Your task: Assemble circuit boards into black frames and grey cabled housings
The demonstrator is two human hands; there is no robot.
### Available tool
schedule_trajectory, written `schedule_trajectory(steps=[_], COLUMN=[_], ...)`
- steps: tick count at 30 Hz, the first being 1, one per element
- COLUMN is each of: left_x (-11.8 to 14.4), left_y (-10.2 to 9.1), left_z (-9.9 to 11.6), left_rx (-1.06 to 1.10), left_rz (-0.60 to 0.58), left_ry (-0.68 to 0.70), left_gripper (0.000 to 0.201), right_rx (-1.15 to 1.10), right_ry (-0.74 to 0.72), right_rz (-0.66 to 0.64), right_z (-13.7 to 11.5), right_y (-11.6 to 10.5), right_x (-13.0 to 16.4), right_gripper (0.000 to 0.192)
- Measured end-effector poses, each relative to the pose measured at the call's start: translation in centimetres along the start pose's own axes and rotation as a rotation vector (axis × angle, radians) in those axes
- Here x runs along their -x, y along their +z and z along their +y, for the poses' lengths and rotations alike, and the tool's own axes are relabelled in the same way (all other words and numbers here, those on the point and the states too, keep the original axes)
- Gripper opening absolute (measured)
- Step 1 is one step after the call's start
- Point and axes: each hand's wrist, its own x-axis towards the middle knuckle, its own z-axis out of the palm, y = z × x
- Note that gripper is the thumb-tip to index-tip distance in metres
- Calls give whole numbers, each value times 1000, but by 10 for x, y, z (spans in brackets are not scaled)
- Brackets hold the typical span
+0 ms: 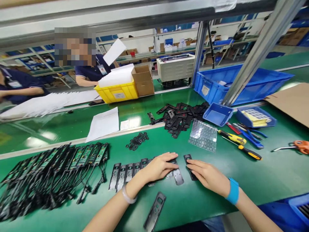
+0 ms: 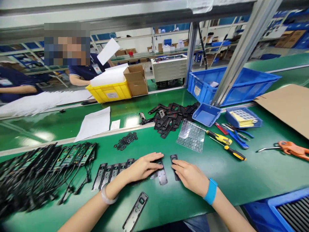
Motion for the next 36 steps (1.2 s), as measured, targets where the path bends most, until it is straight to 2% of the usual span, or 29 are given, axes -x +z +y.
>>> schedule_trajectory(steps=[3,5,7,9,12,14,17,19,21,24,26,29,33,36], left_x=[24,44,63,79,91,89,71,52,33,26,43,96,166,181], left_y=[-11,-19,-26,-30,-30,-23,-6,7,14,10,-2,-19,-20,-10], left_z=[-8,-12,-15,-16,-13,-8,2,10,16,18,13,0,-9,-1], left_rx=[-70,-111,-131,-154,-172,-190,-250,-285,-304,-294,-291,-344,-459,-502], left_rz=[160,194,184,161,94,40,-21,-58,-99,-121,-80,25,89,73], left_ry=[-155,-254,-332,-382,-397,-375,-337,-311,-280,-242,-244,-348,-513,-549], left_gripper=[32,33,33,35,49,71,100,103,96,87,87,93,107,106], right_rx=[-69,-115,-95,-38,37,70,106,170,281,373,369,333,245,157], right_ry=[-77,-221,-402,-530,-595,-595,-554,-489,-441,-453,-491,-523,-522,-437], right_rz=[40,-39,-127,-161,-187,-205,-197,-156,-123,-159,-183,-168,-105,-2], right_z=[-32,-64,-94,-116,-127,-122,-99,-73,-38,20,51,72,57,32], right_y=[1,6,17,34,52,49,18,-11,-36,-51,-49,-35,-15,-3], right_x=[-20,-29,-36,-40,-42,-39,-27,-19,-14,-12,-12,-12,-12,-17], right_gripper=[29,22,23,30,27,20,18,20,28,35,37,40,42,38])
